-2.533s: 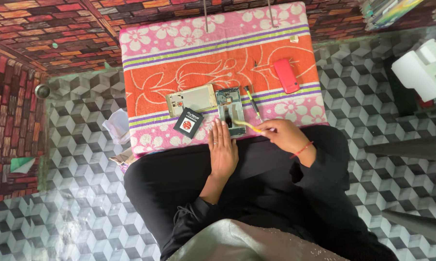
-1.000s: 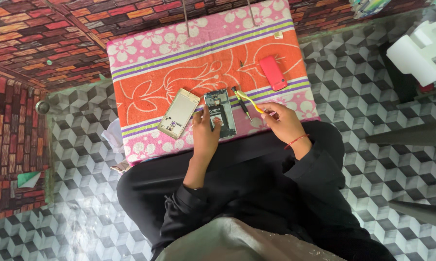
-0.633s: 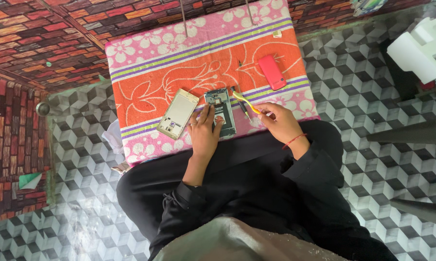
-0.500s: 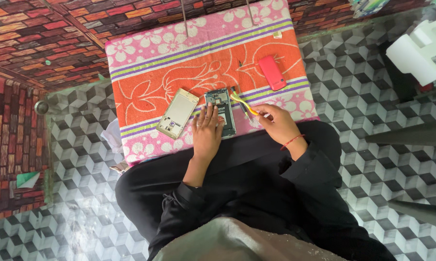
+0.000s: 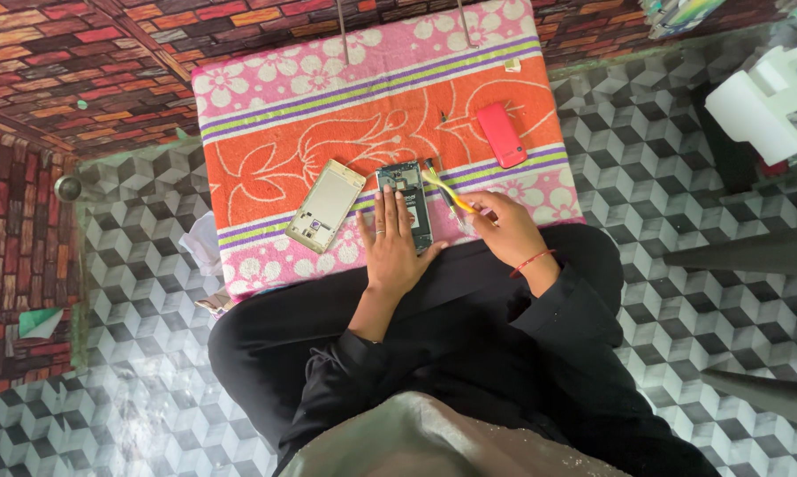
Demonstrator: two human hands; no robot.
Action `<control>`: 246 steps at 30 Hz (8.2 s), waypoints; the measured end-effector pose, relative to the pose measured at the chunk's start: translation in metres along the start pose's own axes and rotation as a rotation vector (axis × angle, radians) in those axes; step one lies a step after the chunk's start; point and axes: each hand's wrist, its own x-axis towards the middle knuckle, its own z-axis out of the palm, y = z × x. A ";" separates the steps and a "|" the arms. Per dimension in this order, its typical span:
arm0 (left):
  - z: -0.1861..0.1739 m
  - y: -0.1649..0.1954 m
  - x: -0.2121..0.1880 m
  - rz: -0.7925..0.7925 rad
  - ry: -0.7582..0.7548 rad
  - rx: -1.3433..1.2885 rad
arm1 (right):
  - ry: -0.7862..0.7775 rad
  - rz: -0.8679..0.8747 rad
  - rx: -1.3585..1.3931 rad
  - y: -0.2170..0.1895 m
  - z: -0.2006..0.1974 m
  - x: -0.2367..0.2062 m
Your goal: The person sits at a towel-covered bench and disassembles mobile phones. They use a screwdriver to remove screws, pry open a phone's back cover, remove the battery and internal boards, and set the opened phones and parts on the bench.
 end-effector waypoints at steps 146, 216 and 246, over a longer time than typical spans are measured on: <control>-0.072 -0.080 -0.022 -0.155 -0.084 -0.678 | -0.137 -0.336 -0.110 -0.028 0.031 0.032; -0.064 -0.048 -0.047 0.246 0.368 -0.170 | 0.108 -0.667 -0.425 -0.012 0.093 -0.008; -0.049 -0.018 -0.048 -0.049 0.270 -0.377 | 0.077 -0.447 -0.282 -0.027 0.056 -0.046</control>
